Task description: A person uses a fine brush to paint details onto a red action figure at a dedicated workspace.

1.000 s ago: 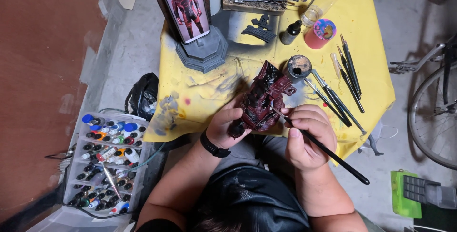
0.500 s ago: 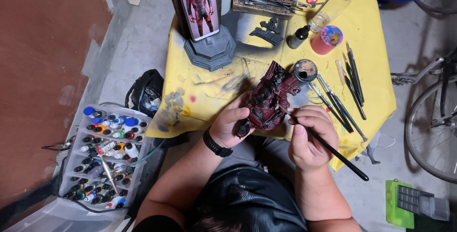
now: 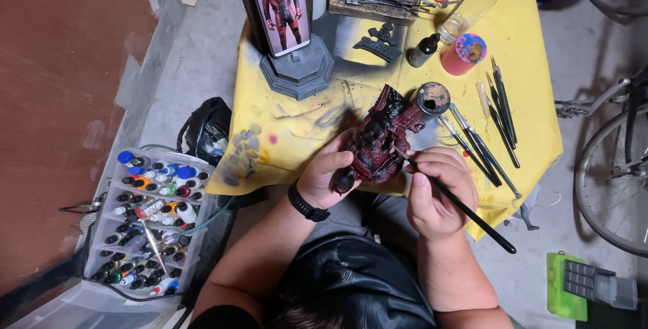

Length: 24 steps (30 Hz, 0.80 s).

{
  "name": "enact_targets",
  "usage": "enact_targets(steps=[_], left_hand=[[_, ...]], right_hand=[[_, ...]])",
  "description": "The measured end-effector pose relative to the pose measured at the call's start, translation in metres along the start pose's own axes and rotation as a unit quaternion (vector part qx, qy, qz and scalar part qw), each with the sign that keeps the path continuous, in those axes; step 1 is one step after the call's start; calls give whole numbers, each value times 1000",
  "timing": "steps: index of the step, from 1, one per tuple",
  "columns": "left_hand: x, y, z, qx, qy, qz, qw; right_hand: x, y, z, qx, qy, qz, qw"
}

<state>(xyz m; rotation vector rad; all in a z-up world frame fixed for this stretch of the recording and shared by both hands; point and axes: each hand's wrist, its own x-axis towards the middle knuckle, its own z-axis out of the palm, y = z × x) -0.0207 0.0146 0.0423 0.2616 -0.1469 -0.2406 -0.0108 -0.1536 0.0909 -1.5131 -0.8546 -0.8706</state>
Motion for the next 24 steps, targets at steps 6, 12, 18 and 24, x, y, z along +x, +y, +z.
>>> enact_targets(steps=[6,12,18,24], left_hand=[[-1,1,3,-3,3,-1,1000],[-1,2,4,-7,5,-1,1000],[-2,3,9,-11,7,0,1000],[-2,2,3,-13,6,-6,1000]], right_hand=[[0,0,1,2,-3,-2,1000],[2,-1,2,-4,-5,-12,1000],[0,-1,0,2,-10,-5,1000],[1,-1,-1,-4,-16,-1,1000]])
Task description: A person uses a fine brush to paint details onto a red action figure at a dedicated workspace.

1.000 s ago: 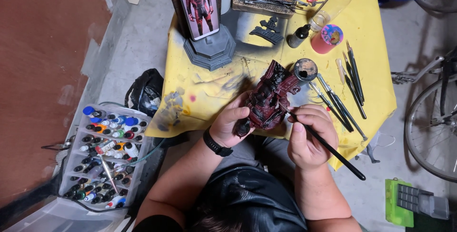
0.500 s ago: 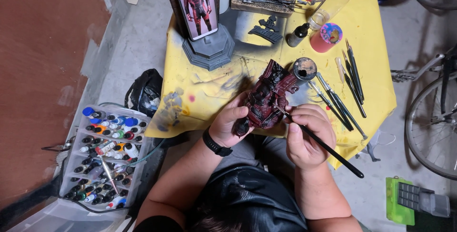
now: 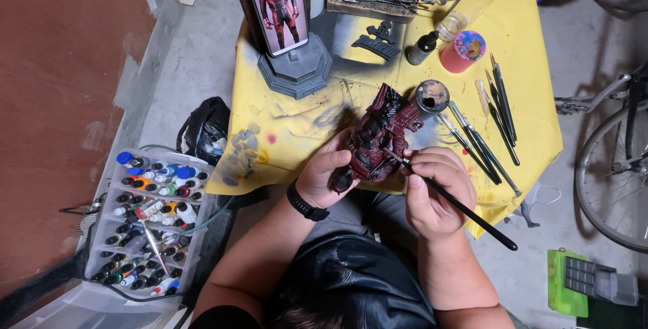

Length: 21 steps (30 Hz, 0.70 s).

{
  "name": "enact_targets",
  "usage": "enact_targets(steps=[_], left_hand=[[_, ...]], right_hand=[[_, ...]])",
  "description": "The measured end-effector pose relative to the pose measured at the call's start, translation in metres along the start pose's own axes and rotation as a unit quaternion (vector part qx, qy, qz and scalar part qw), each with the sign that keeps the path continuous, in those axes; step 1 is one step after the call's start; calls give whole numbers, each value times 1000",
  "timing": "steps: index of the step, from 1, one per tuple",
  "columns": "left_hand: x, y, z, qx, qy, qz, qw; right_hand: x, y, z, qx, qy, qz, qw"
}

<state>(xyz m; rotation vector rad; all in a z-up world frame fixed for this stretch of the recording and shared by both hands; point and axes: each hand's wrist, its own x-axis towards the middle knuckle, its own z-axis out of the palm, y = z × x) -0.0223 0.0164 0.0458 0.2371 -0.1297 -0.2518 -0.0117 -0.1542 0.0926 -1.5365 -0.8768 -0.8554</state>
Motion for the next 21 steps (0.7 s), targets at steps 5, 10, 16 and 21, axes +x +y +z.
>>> enact_targets(steps=[5,10,16,21], left_hand=[[1,-2,-7,4,0,-1,1000],[0,-1,-4,8,2,-1,1000],[1,-2,-7,6,-3,-1,1000],[0,-1,-7,14,10,-3,1000]], right_hand=[[-2,2,-1,0,-2,3,1000],[-3,2,-2,6,1,5,1000],[-2,1,0,4,7,7,1000],[-1,0,1,6,3,8,1000]])
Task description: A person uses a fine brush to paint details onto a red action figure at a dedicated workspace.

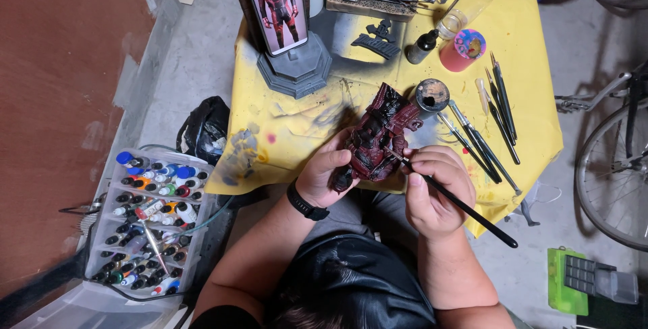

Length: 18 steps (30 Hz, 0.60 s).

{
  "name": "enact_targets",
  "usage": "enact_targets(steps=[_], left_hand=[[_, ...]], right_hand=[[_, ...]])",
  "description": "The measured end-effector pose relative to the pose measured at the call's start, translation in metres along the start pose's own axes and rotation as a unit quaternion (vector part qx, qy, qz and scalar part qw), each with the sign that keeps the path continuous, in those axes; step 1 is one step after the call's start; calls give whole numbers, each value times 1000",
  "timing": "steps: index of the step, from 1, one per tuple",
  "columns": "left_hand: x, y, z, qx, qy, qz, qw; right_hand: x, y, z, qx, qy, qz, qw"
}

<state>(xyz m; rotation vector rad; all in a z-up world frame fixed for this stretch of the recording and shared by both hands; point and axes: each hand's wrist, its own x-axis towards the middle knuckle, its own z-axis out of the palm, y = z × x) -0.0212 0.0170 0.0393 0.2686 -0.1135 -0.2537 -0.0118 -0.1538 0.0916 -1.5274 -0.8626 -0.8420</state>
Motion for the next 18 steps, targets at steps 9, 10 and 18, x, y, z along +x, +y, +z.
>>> enact_targets(steps=[9,10,18], left_hand=[[0,2,7,8,4,0,1000],[0,3,9,8,4,0,1000],[1,3,10,-1,-5,4,1000]], right_hand=[[2,-1,0,-3,-4,1,1000],[2,-1,0,-3,-4,1,1000],[0,1,-2,-5,-5,3,1000]])
